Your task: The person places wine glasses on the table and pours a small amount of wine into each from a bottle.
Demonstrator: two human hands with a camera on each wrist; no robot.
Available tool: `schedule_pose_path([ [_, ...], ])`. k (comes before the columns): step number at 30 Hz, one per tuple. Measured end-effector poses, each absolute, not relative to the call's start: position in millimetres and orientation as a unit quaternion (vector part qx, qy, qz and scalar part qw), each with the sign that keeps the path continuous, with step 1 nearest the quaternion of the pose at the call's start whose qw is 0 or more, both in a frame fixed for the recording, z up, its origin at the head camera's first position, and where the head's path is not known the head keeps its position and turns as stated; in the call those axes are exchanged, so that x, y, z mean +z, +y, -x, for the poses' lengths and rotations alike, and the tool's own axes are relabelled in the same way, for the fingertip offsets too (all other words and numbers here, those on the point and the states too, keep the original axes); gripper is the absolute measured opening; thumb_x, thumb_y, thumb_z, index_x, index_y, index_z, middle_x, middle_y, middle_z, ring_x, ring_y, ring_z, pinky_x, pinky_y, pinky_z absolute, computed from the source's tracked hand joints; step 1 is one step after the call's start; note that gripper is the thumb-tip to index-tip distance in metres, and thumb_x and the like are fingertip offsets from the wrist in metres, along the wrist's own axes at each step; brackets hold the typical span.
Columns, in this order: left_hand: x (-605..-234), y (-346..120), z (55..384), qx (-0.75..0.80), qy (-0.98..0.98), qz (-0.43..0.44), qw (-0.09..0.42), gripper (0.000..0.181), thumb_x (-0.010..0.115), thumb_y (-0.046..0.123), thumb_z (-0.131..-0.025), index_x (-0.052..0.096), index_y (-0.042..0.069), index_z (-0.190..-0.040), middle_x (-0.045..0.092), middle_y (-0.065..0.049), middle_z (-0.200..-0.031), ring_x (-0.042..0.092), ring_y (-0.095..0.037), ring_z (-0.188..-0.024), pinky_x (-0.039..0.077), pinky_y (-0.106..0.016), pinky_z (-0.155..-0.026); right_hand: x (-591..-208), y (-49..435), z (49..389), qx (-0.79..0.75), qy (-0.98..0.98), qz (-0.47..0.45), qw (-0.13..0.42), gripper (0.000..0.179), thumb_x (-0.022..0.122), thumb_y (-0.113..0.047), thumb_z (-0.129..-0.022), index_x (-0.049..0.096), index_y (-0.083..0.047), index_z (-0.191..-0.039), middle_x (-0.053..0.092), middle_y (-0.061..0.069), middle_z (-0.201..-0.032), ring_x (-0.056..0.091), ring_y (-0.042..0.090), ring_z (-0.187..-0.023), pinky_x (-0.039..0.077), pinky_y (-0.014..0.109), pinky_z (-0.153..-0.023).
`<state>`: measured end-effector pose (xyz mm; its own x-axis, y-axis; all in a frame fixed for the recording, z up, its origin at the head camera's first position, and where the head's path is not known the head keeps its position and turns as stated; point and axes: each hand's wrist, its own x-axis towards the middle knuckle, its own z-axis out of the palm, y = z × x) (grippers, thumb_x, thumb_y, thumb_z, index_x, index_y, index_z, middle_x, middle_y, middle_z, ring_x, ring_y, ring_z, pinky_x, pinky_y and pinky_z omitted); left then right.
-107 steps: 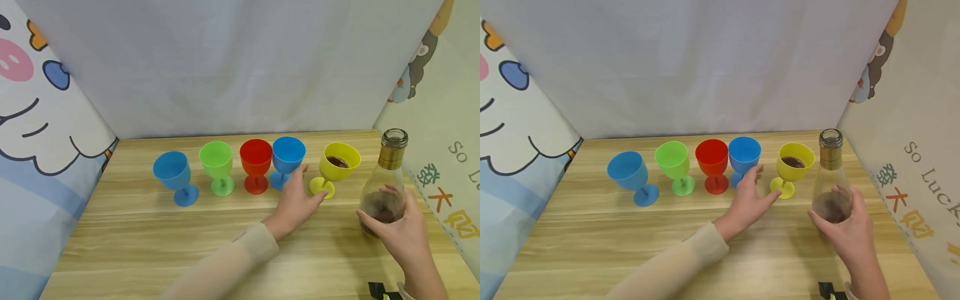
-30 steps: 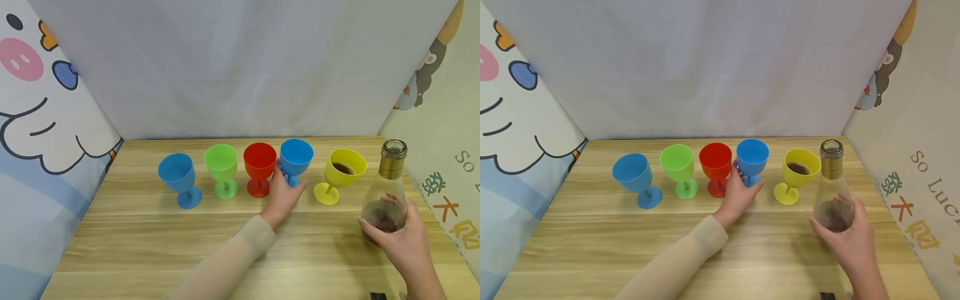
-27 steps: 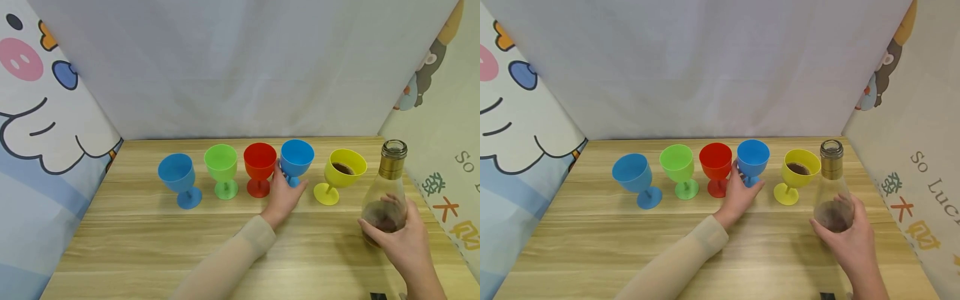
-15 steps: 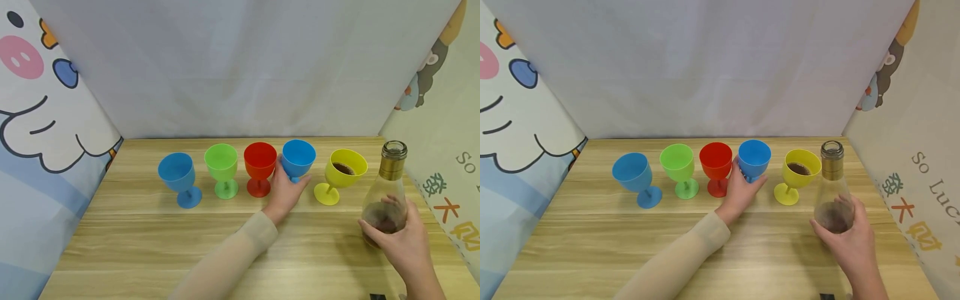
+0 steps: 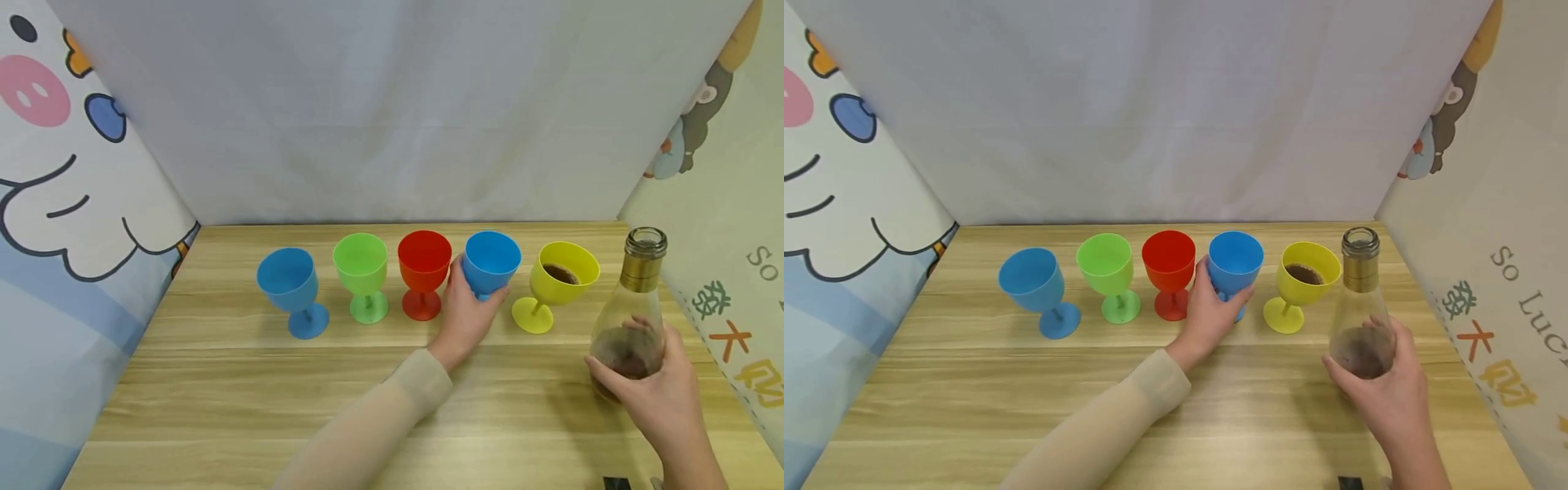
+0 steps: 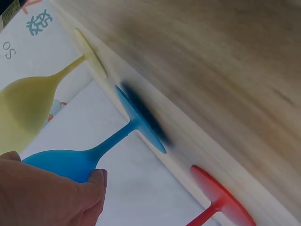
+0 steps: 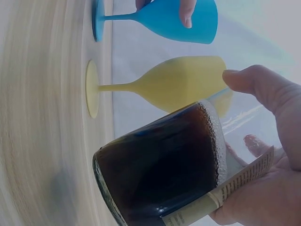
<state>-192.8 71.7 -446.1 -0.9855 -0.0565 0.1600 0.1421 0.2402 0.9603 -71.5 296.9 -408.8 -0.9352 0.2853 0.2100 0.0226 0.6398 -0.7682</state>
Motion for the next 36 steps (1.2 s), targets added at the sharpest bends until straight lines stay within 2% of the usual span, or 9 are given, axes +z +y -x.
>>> schedule_pose_path([
  [7, -439.7, 65.8, 180.5, -0.628, -0.775, 0.049, 0.061, 0.085, 0.084, 0.028, -0.086, 0.033, 0.012, -0.152, 0.05, 0.001, -0.143, 0.047, -0.02, -0.129, 0.044, -0.042, -0.104, -407.9, 297.3, 71.5, 0.404, -0.897, 0.088, 0.157, 0.086, 0.091, -0.018, -0.078, 0.042, -0.017, -0.149, 0.053, 0.003, -0.138, 0.044, 0.023, -0.12, 0.032, 0.022, -0.092],
  [16, -429.9, 51.1, 163.0, -0.64, -0.762, 0.077, 0.053, 0.087, 0.086, 0.026, -0.084, 0.032, 0.016, -0.152, 0.047, 0.006, -0.144, 0.045, -0.018, -0.131, 0.047, -0.046, -0.1, -408.2, 301.3, 71.7, 0.395, -0.899, 0.083, 0.168, 0.083, 0.092, -0.016, -0.076, 0.044, -0.014, -0.145, 0.054, 0.0, -0.132, 0.044, 0.005, -0.109, 0.033, 0.02, -0.087],
  [20, -423.5, 43.2, 156.8, -0.64, -0.762, 0.08, 0.05, 0.088, 0.086, 0.027, -0.083, 0.033, 0.017, -0.152, 0.048, 0.007, -0.144, 0.045, -0.018, -0.131, 0.048, -0.046, -0.099, -408.5, 303.6, 71.9, 0.395, -0.9, 0.076, 0.167, 0.084, 0.092, -0.016, -0.076, 0.044, -0.014, -0.145, 0.056, 0.0, -0.132, 0.044, 0.003, -0.109, 0.032, 0.019, -0.087],
  [26, -418.4, 34.1, 146.8, -0.63, -0.768, 0.105, 0.045, 0.089, 0.087, 0.027, -0.083, 0.032, 0.019, -0.153, 0.047, 0.009, -0.144, 0.044, -0.017, -0.131, 0.05, -0.044, -0.097, -408.4, 304.1, 73.1, 0.387, -0.903, 0.074, 0.171, 0.085, 0.093, -0.015, -0.074, 0.044, -0.008, -0.144, 0.054, 0.009, -0.132, 0.044, 0.006, -0.107, 0.032, 0.019, -0.085],
  [29, -419.5, 32.0, 142.9, -0.625, -0.77, 0.117, 0.042, 0.089, 0.087, 0.027, -0.083, 0.032, 0.021, -0.154, 0.046, 0.011, -0.144, 0.043, -0.016, -0.132, 0.05, -0.043, -0.096, -408.1, 305.2, 73.8, 0.381, -0.906, 0.074, 0.167, 0.086, 0.093, -0.016, -0.074, 0.043, -0.007, -0.144, 0.054, 0.013, -0.134, 0.045, 0.009, -0.108, 0.032, 0.018, -0.086],
  [36, -422.2, 26.0, 137.5, -0.608, -0.785, 0.115, 0.046, 0.09, 0.087, 0.03, -0.082, 0.033, 0.021, -0.154, 0.046, 0.012, -0.144, 0.043, -0.015, -0.131, 0.052, -0.041, -0.093, -407.1, 306.7, 73.9, 0.372, -0.911, 0.067, 0.163, 0.087, 0.093, -0.015, -0.074, 0.043, -0.007, -0.145, 0.053, 0.018, -0.135, 0.046, 0.035, -0.117, 0.031, 0.022, -0.092],
])
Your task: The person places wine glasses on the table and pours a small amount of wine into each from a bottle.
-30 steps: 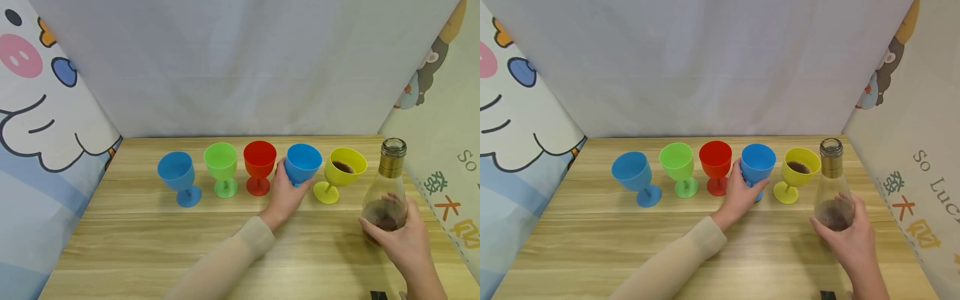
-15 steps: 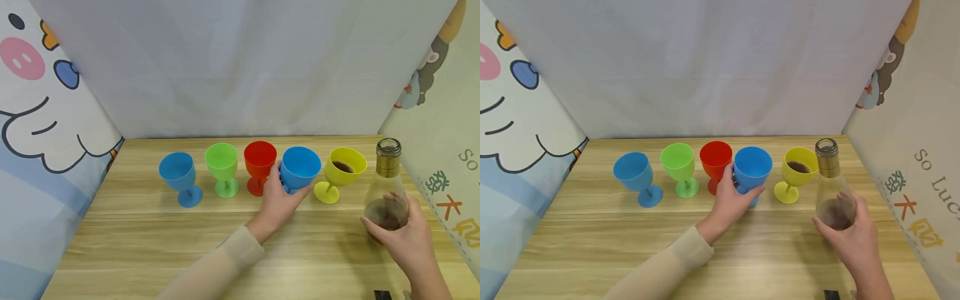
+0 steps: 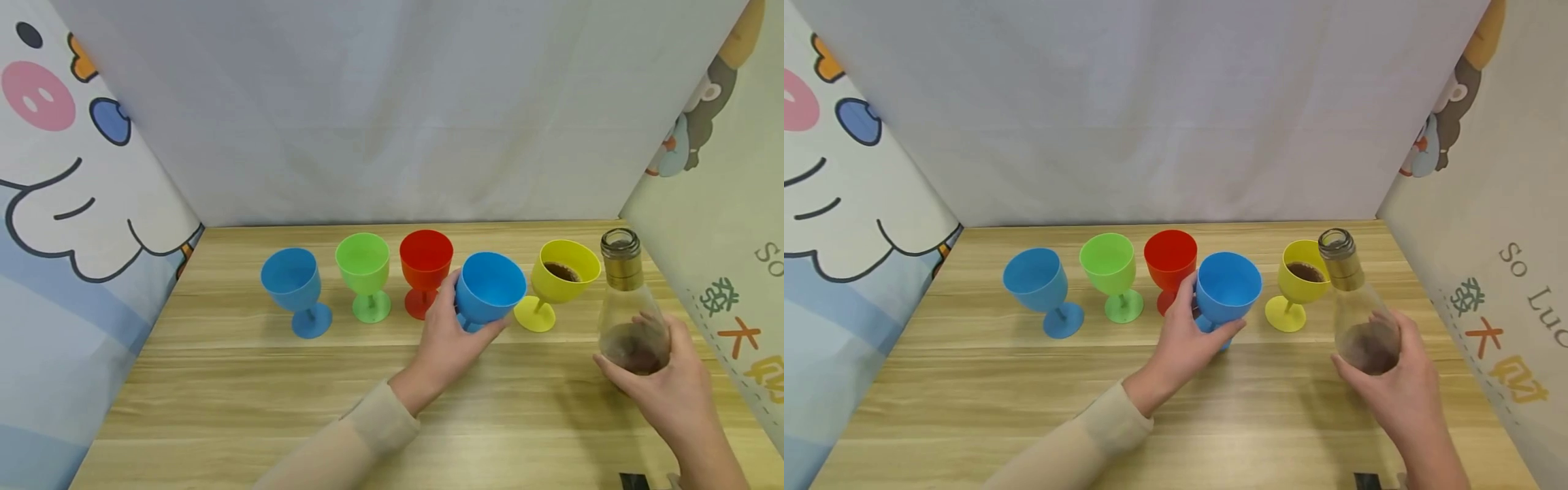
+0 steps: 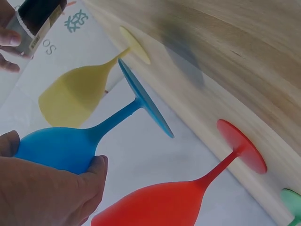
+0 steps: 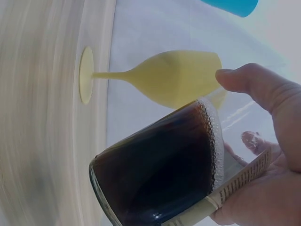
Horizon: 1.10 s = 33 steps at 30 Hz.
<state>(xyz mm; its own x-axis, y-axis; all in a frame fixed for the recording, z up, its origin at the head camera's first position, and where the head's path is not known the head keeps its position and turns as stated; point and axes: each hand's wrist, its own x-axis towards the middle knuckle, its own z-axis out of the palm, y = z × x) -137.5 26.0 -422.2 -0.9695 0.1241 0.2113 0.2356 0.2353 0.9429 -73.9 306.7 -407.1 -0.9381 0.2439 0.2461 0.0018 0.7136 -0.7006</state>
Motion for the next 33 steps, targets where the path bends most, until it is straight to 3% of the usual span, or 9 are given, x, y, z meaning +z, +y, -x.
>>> schedule_pose_path([
  [4, -421.7, 19.8, 134.0, -0.603, -0.788, 0.119, 0.043, 0.091, 0.087, 0.03, -0.082, 0.033, 0.02, -0.154, 0.046, 0.011, -0.145, 0.043, -0.014, -0.131, 0.051, -0.039, -0.093, -404.5, 307.2, 73.8, 0.367, -0.914, 0.057, 0.165, 0.088, 0.093, -0.013, -0.074, 0.042, -0.006, -0.145, 0.054, 0.02, -0.135, 0.047, 0.04, -0.118, 0.031, 0.026, -0.096],
  [8, -420.3, 13.8, 130.6, -0.599, -0.789, 0.126, 0.044, 0.091, 0.088, 0.029, -0.082, 0.033, 0.018, -0.154, 0.046, 0.008, -0.146, 0.044, -0.017, -0.131, 0.052, -0.04, -0.093, -402.6, 309.2, 74.4, 0.355, -0.919, 0.048, 0.165, 0.087, 0.093, -0.014, -0.073, 0.043, -0.007, -0.145, 0.055, 0.02, -0.135, 0.048, 0.04, -0.115, 0.03, 0.02, -0.089],
  [15, -421.1, 5.1, 125.3, -0.59, -0.795, 0.134, 0.046, 0.092, 0.089, 0.026, -0.08, 0.034, 0.018, -0.154, 0.047, 0.007, -0.146, 0.045, -0.018, -0.132, 0.052, -0.04, -0.093, -402.2, 312.0, 74.5, 0.329, -0.928, 0.016, 0.176, 0.089, 0.094, -0.011, -0.071, 0.045, -0.005, -0.145, 0.055, 0.019, -0.133, 0.048, 0.042, -0.114, 0.034, 0.035, -0.095],
  [20, -422.1, -0.8, 121.8, -0.591, -0.795, 0.135, 0.039, 0.093, 0.09, 0.026, -0.079, 0.035, 0.019, -0.153, 0.047, 0.01, -0.145, 0.045, -0.015, -0.13, 0.051, -0.038, -0.093, -404.5, 315.2, 75.9, 0.305, -0.93, -0.023, 0.205, 0.089, 0.094, -0.004, -0.065, 0.047, 0.001, -0.141, 0.054, 0.026, -0.129, 0.05, 0.045, -0.11, 0.032, 0.023, -0.091],
  [23, -421.1, -3.6, 119.4, -0.59, -0.795, 0.138, 0.039, 0.092, 0.09, 0.027, -0.078, 0.036, 0.019, -0.152, 0.048, 0.01, -0.143, 0.046, -0.014, -0.129, 0.051, -0.038, -0.093, -407.0, 317.8, 78.6, 0.296, -0.926, -0.05, 0.228, 0.092, 0.094, 0.002, -0.058, 0.048, 0.005, -0.137, 0.054, 0.03, -0.124, 0.049, 0.047, -0.106, 0.036, 0.039, -0.091],
  [27, -419.7, -6.3, 115.2, -0.585, -0.797, 0.144, 0.038, 0.09, 0.089, 0.027, -0.079, 0.038, 0.019, -0.151, 0.049, 0.01, -0.141, 0.047, -0.014, -0.127, 0.05, -0.039, -0.094, -409.7, 321.6, 81.8, 0.288, -0.922, -0.078, 0.246, 0.095, 0.093, 0.006, -0.05, 0.05, 0.008, -0.134, 0.053, 0.033, -0.118, 0.047, 0.049, -0.102, 0.033, 0.061, -0.082],
  [33, -418.7, -10.3, 112.3, -0.58, -0.799, 0.153, 0.043, 0.088, 0.09, 0.027, -0.079, 0.039, 0.019, -0.15, 0.05, 0.01, -0.141, 0.048, -0.014, -0.127, 0.05, -0.039, -0.094, -407.8, 323.1, 82.9, 0.264, -0.927, -0.099, 0.248, 0.094, 0.092, 0.008, -0.047, 0.051, 0.007, -0.133, 0.053, 0.032, -0.117, 0.044, 0.054, -0.106, 0.027, 0.069, -0.081],
])
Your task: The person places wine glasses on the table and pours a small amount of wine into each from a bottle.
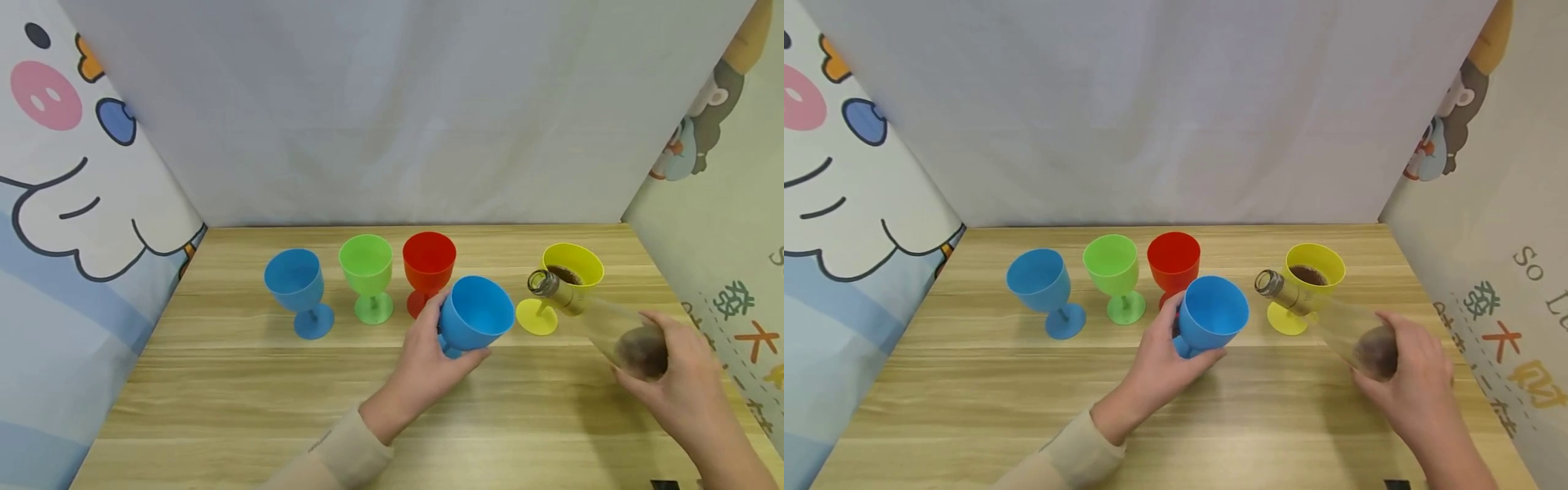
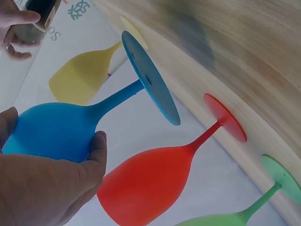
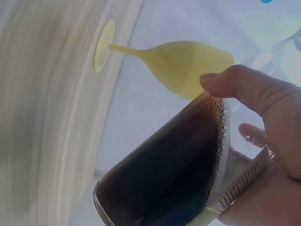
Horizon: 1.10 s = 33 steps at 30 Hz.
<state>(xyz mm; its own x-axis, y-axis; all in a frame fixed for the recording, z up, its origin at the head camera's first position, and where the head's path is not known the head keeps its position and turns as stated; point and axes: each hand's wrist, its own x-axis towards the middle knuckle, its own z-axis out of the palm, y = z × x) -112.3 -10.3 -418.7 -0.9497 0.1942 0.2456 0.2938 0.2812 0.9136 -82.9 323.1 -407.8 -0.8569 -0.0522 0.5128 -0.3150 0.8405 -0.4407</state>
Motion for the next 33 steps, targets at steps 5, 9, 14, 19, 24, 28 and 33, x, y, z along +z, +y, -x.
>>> schedule_pose_path([
  [5, -419.4, -12.4, 110.9, -0.575, -0.802, 0.158, 0.043, 0.086, 0.089, 0.026, -0.079, 0.04, 0.018, -0.149, 0.05, 0.009, -0.141, 0.048, -0.015, -0.127, 0.05, -0.039, -0.094, -405.2, 322.6, 81.9, 0.237, -0.94, -0.09, 0.227, 0.094, 0.091, 0.008, -0.051, 0.049, 0.003, -0.135, 0.05, 0.032, -0.122, 0.041, 0.057, -0.11, 0.021, 0.078, -0.079],
  [9, -419.0, -14.1, 109.1, -0.571, -0.804, 0.157, 0.043, 0.086, 0.089, 0.025, -0.079, 0.04, 0.017, -0.149, 0.05, 0.008, -0.142, 0.048, -0.016, -0.127, 0.05, -0.04, -0.094, -404.8, 324.6, 81.5, 0.22, -0.945, -0.09, 0.226, 0.094, 0.09, 0.008, -0.051, 0.049, 0.001, -0.135, 0.049, 0.031, -0.123, 0.041, 0.056, -0.11, 0.022, 0.078, -0.078],
  [14, -416.7, -16.1, 105.9, -0.568, -0.806, 0.158, 0.041, 0.089, 0.09, 0.025, -0.079, 0.038, 0.018, -0.15, 0.049, 0.008, -0.143, 0.048, -0.016, -0.128, 0.051, -0.039, -0.093, -404.3, 326.5, 81.7, 0.2, -0.945, -0.099, 0.24, 0.094, 0.09, 0.011, -0.048, 0.05, -0.001, -0.132, 0.05, 0.03, -0.12, 0.042, 0.055, -0.108, 0.023, 0.078, -0.082],
  [19, -415.0, -18.1, 102.9, -0.569, -0.805, 0.164, 0.039, 0.09, 0.09, 0.025, -0.078, 0.038, 0.018, -0.151, 0.049, 0.008, -0.144, 0.047, -0.016, -0.128, 0.051, -0.039, -0.094, -404.0, 327.9, 82.2, 0.179, -0.944, -0.108, 0.254, 0.101, 0.094, 0.014, -0.04, 0.051, -0.001, -0.131, 0.051, 0.031, -0.118, 0.044, 0.057, -0.107, 0.023, 0.081, -0.086],
  [24, -414.3, -19.8, 101.1, -0.567, -0.807, 0.162, 0.04, 0.09, 0.09, 0.024, -0.078, 0.038, 0.018, -0.15, 0.049, 0.007, -0.144, 0.047, -0.017, -0.128, 0.051, -0.039, -0.093, -400.2, 328.6, 84.3, 0.168, -0.942, -0.12, 0.264, 0.105, 0.095, 0.015, -0.035, 0.053, -0.002, -0.13, 0.052, 0.03, -0.12, 0.044, 0.058, -0.108, 0.024, 0.08, -0.087],
  [28, -413.1, -20.7, 100.3, -0.564, -0.809, 0.159, 0.043, 0.089, 0.091, 0.023, -0.078, 0.039, 0.018, -0.15, 0.049, 0.006, -0.143, 0.048, -0.018, -0.128, 0.051, -0.039, -0.093, -397.3, 329.5, 85.9, 0.158, -0.941, -0.128, 0.269, 0.104, 0.093, 0.015, -0.035, 0.053, -0.002, -0.129, 0.052, 0.03, -0.121, 0.044, 0.057, -0.108, 0.025, 0.077, -0.086],
  [33, -411.3, -22.0, 99.2, -0.563, -0.811, 0.155, 0.038, 0.089, 0.091, 0.023, -0.077, 0.038, 0.019, -0.15, 0.049, 0.006, -0.143, 0.048, -0.019, -0.128, 0.052, -0.039, -0.092, -395.2, 331.3, 87.4, 0.147, -0.936, -0.141, 0.286, 0.102, 0.091, 0.016, -0.033, 0.055, -0.002, -0.126, 0.053, 0.03, -0.118, 0.046, 0.057, -0.106, 0.026, 0.073, -0.083],
])
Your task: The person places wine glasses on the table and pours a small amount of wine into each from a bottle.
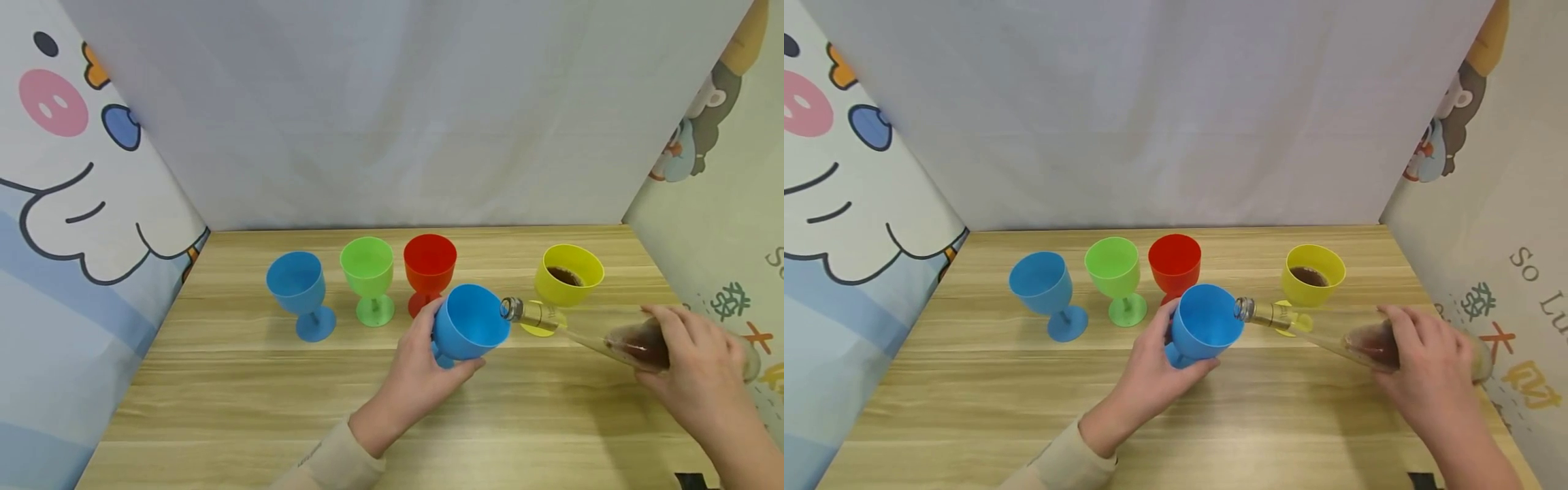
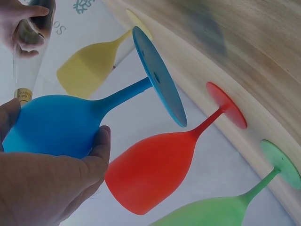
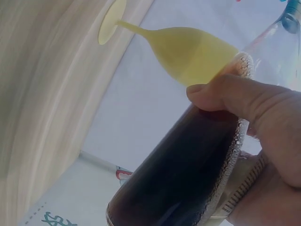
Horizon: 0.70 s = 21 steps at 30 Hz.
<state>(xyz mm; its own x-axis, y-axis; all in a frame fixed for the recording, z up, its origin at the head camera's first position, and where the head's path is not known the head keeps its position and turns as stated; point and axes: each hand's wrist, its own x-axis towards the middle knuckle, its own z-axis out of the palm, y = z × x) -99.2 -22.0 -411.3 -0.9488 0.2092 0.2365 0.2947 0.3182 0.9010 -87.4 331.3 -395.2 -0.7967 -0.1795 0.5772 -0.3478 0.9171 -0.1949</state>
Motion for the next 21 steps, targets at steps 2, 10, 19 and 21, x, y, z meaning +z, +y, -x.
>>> schedule_pose_path([
  [2, -411.0, -22.6, 99.0, -0.564, -0.811, 0.154, 0.035, 0.09, 0.091, 0.023, -0.077, 0.038, 0.019, -0.15, 0.049, 0.006, -0.143, 0.048, -0.019, -0.128, 0.052, -0.04, -0.092, -394.6, 332.2, 87.6, 0.143, -0.935, -0.144, 0.291, 0.101, 0.09, 0.017, -0.033, 0.055, -0.002, -0.125, 0.053, 0.031, -0.118, 0.046, 0.057, -0.106, 0.026, 0.073, -0.083],
  [10, -411.5, -23.6, 98.0, -0.563, -0.811, 0.158, 0.03, 0.088, 0.091, 0.022, -0.077, 0.04, 0.018, -0.148, 0.051, 0.005, -0.142, 0.049, -0.02, -0.127, 0.051, -0.041, -0.094, -389.9, 335.2, 88.3, 0.129, -0.935, -0.155, 0.293, 0.102, 0.089, 0.018, -0.032, 0.054, -0.002, -0.126, 0.051, 0.031, -0.119, 0.045, 0.057, -0.106, 0.025, 0.073, -0.085],
  [19, -413.0, -23.8, 97.3, -0.552, -0.817, 0.163, 0.038, 0.088, 0.092, 0.024, -0.076, 0.041, 0.019, -0.147, 0.051, 0.006, -0.142, 0.049, -0.019, -0.127, 0.052, -0.041, -0.093, -379.6, 338.3, 90.2, 0.093, -0.94, -0.165, 0.285, 0.109, 0.094, 0.016, -0.027, 0.053, -0.001, -0.127, 0.051, 0.029, -0.119, 0.046, 0.053, -0.109, 0.026, 0.072, -0.089],
  [21, -413.3, -23.9, 97.2, -0.551, -0.818, 0.163, 0.038, 0.087, 0.092, 0.024, -0.076, 0.041, 0.019, -0.147, 0.051, 0.006, -0.142, 0.049, -0.019, -0.127, 0.052, -0.04, -0.092, -377.6, 338.5, 90.5, 0.093, -0.941, -0.164, 0.28, 0.108, 0.094, 0.017, -0.028, 0.053, -0.001, -0.127, 0.05, 0.03, -0.12, 0.045, 0.053, -0.11, 0.026, 0.073, -0.091],
])
